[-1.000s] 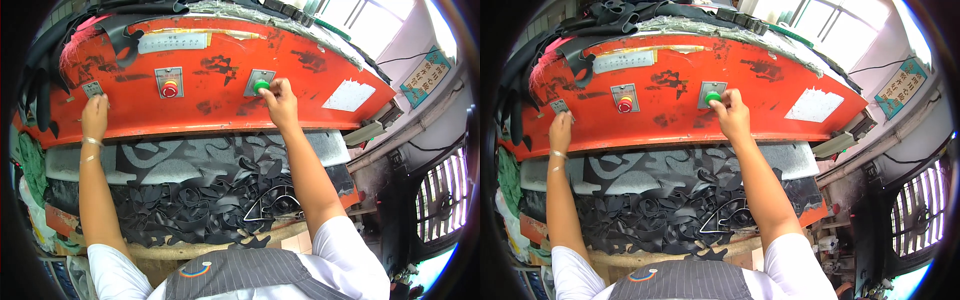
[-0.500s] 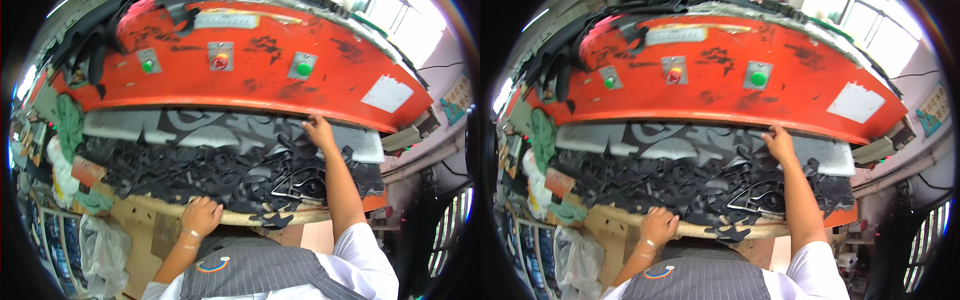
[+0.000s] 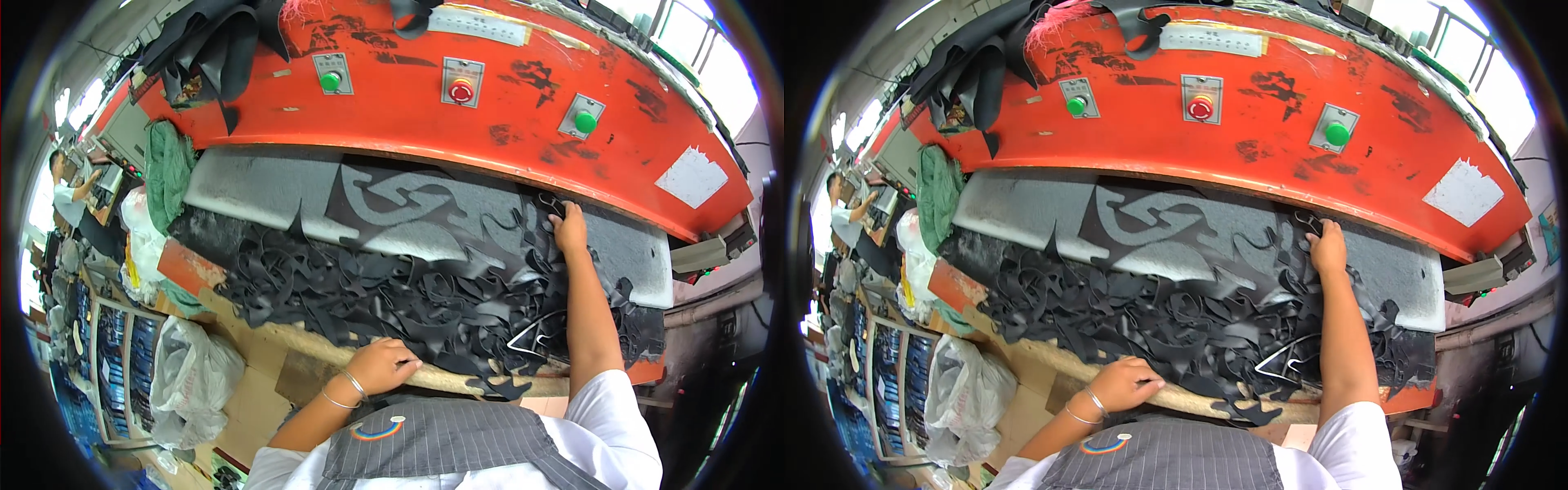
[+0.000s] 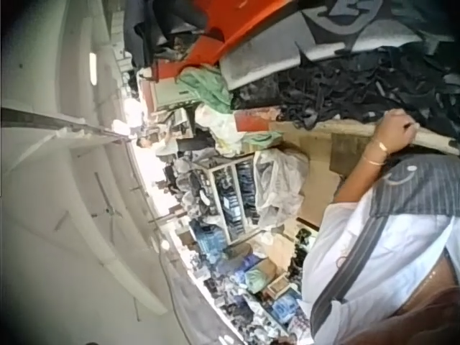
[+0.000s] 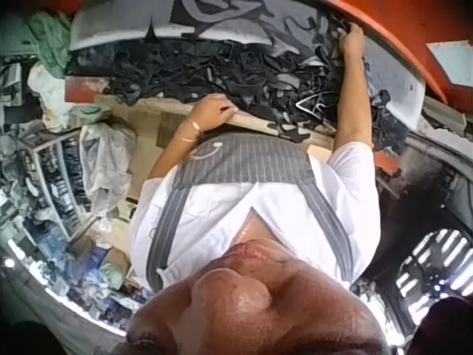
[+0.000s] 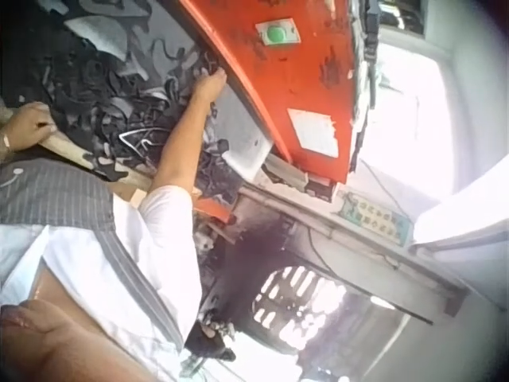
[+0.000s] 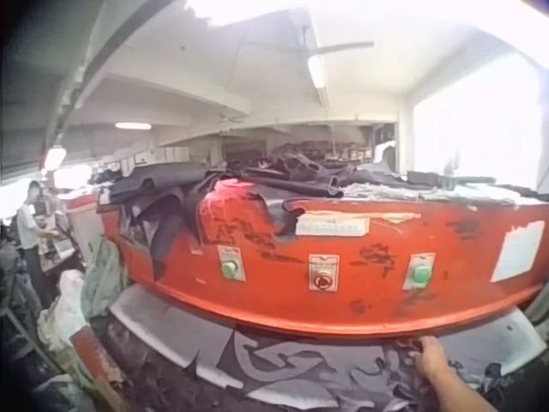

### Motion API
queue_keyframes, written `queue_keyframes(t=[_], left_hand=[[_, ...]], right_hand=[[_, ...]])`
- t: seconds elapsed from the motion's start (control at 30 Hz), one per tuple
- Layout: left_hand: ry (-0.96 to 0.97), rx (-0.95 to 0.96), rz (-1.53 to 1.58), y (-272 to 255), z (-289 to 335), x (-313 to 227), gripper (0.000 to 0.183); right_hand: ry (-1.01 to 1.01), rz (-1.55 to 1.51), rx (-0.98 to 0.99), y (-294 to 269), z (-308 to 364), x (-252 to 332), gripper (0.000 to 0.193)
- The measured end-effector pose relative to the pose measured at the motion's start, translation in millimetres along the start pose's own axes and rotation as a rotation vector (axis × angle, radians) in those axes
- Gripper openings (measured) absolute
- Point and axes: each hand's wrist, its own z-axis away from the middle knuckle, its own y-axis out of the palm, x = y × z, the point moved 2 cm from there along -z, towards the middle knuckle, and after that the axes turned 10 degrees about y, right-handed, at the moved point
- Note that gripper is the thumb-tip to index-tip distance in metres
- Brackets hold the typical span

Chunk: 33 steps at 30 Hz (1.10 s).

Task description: Cutting out shoe components from black leather using a hydraulic press and metal die patterns.

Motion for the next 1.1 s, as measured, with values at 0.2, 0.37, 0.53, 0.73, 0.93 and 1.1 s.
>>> queue_keyframes(t=[0.2, 0.37, 0.53, 0.73, 0.93, 1.1], left_hand=[[-0.103, -0.218, -0.125, -154.4, -71.2, 71.7, 0.014], [-0.083, -0.271, -0.292, -173.9, -100.3, 202.1, 0.039], [-0.062, -0.213, -0.316, -156.5, -91.5, 221.6, 0.061], [-0.05, -0.218, -0.27, -154.6, -91.9, 219.6, 0.072], [-0.033, -0.236, -0.273, -162.1, -85.3, 222.3, 0.075], [-0.078, -0.181, -0.291, -164.6, -93.6, 217.0, 0.075]], right_hand=[[-0.072, -0.062, -0.266, -7.1, 16.6, 10.5, 0.041], [-0.467, -0.222, 0.152, 4.3, 16.7, 176.4, 0.042], [-0.914, -0.089, 0.71, 69.2, 52.8, 331.8, 0.04], [-1.198, 0.047, 0.682, 129.5, 61.8, 379.2, 0.048], [-0.678, -0.228, 0.559, 123.9, 97.3, 345.7, 0.064], [-0.51, -0.216, 0.529, 128.7, 125.9, 329.5, 0.082]])
